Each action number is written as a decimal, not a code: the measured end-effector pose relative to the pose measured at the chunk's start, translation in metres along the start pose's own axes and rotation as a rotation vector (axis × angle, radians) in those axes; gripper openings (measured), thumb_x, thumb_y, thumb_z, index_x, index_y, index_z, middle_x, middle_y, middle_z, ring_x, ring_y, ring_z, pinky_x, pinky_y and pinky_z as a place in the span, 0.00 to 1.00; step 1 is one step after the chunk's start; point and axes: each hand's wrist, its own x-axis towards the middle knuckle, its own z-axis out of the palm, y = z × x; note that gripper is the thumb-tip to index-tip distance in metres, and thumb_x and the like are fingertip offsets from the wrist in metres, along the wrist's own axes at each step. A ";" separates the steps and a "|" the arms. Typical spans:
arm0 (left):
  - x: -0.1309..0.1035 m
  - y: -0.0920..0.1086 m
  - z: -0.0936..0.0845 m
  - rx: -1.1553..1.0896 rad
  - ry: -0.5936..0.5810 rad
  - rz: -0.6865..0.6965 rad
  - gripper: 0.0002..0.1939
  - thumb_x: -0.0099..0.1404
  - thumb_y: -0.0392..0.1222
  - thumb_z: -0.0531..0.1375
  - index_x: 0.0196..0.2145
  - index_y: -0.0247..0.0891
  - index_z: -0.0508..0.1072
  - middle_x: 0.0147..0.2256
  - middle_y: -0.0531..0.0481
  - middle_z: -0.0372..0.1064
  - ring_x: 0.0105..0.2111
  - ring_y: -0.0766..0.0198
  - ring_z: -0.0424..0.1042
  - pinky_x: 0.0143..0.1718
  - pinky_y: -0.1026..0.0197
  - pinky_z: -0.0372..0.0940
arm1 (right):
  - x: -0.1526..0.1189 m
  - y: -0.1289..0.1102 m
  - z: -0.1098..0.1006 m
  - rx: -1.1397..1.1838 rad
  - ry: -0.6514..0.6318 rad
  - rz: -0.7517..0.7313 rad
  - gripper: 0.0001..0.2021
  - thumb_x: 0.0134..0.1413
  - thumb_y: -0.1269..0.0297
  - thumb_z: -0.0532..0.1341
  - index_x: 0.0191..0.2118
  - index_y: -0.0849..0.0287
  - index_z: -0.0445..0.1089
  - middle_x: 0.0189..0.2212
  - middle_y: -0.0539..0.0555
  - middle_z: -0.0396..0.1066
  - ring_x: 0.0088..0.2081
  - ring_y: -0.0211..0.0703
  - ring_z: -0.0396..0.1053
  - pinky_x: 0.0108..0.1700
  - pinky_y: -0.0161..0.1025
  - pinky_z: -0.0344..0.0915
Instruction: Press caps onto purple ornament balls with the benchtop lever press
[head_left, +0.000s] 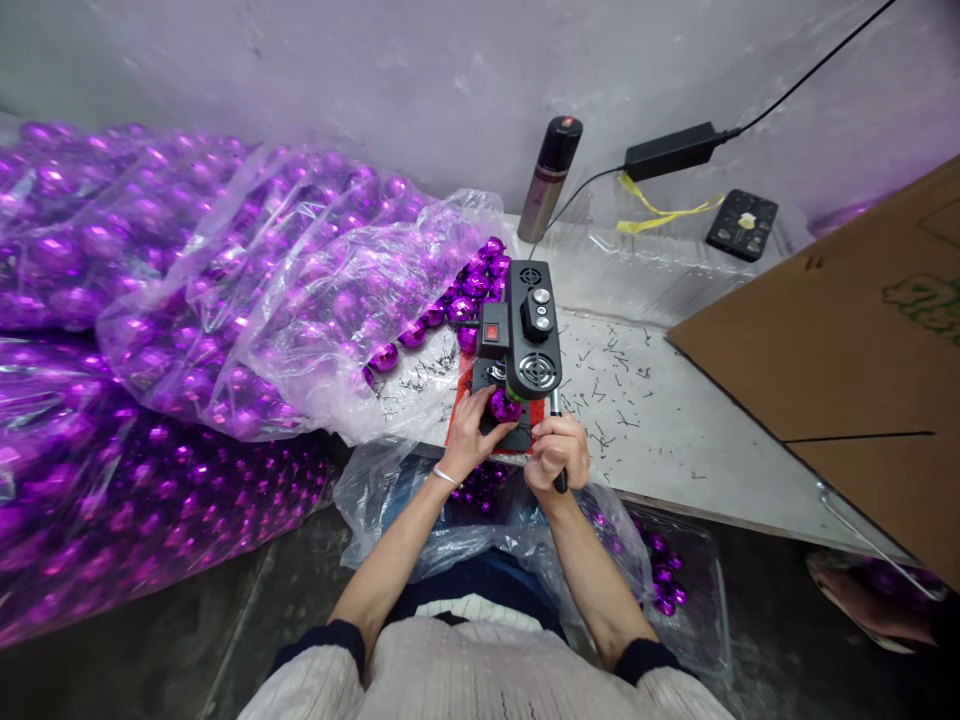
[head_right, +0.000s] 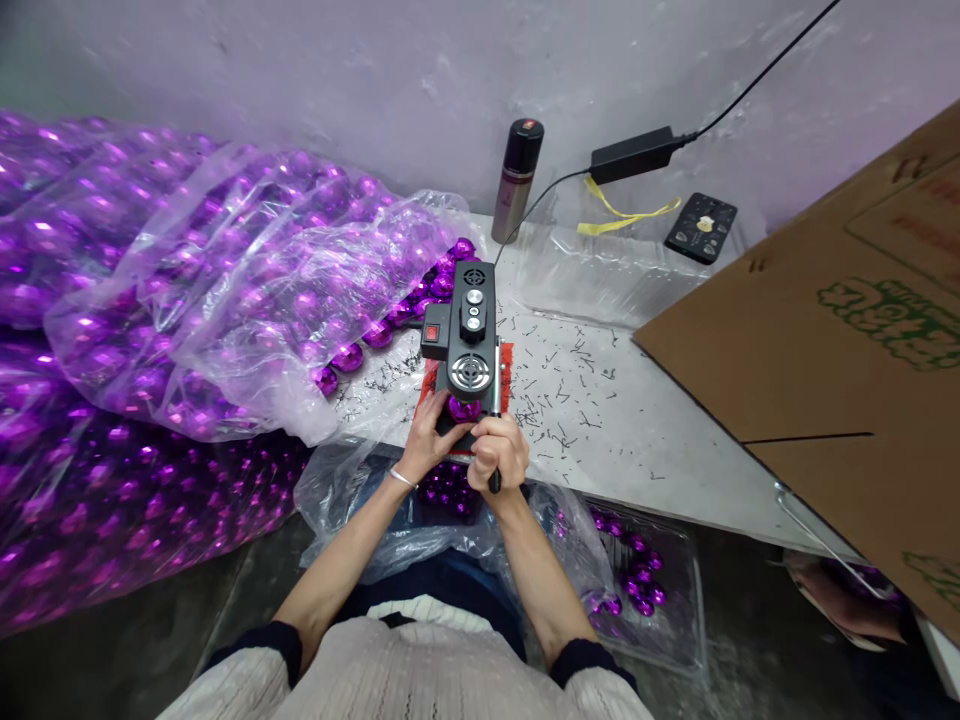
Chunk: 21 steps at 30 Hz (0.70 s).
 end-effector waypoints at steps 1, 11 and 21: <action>0.000 0.000 0.000 -0.002 0.000 -0.001 0.31 0.68 0.54 0.65 0.63 0.39 0.65 0.55 0.36 0.74 0.57 0.47 0.75 0.61 0.41 0.67 | -0.001 0.001 0.001 0.000 0.002 -0.003 0.17 0.71 0.62 0.50 0.29 0.54 0.64 0.25 0.48 0.70 0.26 0.38 0.68 0.38 0.44 0.68; 0.006 -0.002 -0.002 -0.035 -0.026 -0.006 0.31 0.67 0.54 0.65 0.62 0.38 0.66 0.56 0.36 0.74 0.57 0.48 0.74 0.62 0.41 0.65 | 0.015 -0.006 -0.004 0.061 -0.082 0.015 0.16 0.70 0.65 0.50 0.28 0.55 0.63 0.27 0.49 0.69 0.28 0.38 0.69 0.33 0.40 0.65; -0.052 0.002 -0.024 0.042 -0.013 0.228 0.52 0.59 0.66 0.68 0.69 0.38 0.51 0.61 0.29 0.67 0.62 0.41 0.69 0.64 0.34 0.61 | 0.063 -0.035 -0.016 0.015 -0.213 0.148 0.15 0.67 0.72 0.53 0.27 0.56 0.65 0.25 0.49 0.70 0.30 0.39 0.71 0.34 0.40 0.65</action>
